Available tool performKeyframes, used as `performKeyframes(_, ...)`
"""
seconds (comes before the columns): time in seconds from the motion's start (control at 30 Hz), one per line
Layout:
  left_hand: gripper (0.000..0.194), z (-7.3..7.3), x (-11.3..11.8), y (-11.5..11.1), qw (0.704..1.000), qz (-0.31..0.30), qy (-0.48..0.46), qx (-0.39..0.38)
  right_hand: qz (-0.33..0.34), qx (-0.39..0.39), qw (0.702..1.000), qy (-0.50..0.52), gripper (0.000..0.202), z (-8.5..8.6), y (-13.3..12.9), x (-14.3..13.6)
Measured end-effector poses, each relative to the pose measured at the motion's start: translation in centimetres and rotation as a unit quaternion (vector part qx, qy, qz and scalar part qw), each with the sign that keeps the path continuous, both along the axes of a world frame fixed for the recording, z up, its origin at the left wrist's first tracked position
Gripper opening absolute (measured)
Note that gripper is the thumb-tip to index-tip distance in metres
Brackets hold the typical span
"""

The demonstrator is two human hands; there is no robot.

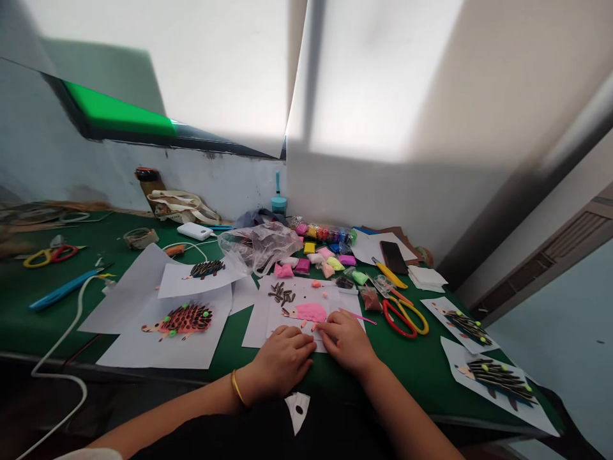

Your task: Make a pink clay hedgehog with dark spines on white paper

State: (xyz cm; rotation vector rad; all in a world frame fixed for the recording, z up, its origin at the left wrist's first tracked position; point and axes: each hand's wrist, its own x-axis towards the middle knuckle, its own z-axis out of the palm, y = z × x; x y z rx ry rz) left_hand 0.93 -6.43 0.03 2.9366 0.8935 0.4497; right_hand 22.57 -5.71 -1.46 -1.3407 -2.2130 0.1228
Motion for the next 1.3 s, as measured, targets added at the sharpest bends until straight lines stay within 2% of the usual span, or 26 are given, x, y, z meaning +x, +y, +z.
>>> performKeyframes(0.27,0.026,-0.07,0.0,0.08,1.0,-0.002,-0.001,0.005,-0.001,-0.003,0.999,-0.047,0.029,-0.08,-0.09,-0.04)
performKeyframes(0.77,0.023,-0.11,0.11,0.01,1.0,-0.002,-0.006,0.021,0.005,0.014,0.999,-0.042,0.029,-0.34,-0.04,0.13)
performKeyframes(1.07,0.022,-0.51,0.11,0.14,1.0,-0.008,-0.01,0.024,-0.034,0.031,0.996,-0.083,0.027,-0.23,-0.37,-0.35)
performKeyframes(1.3,0.021,-0.48,0.11,0.11,1.0,-0.011,-0.013,0.026,-0.02,0.028,0.996,-0.084,0.028,-0.04,-0.38,-0.3)
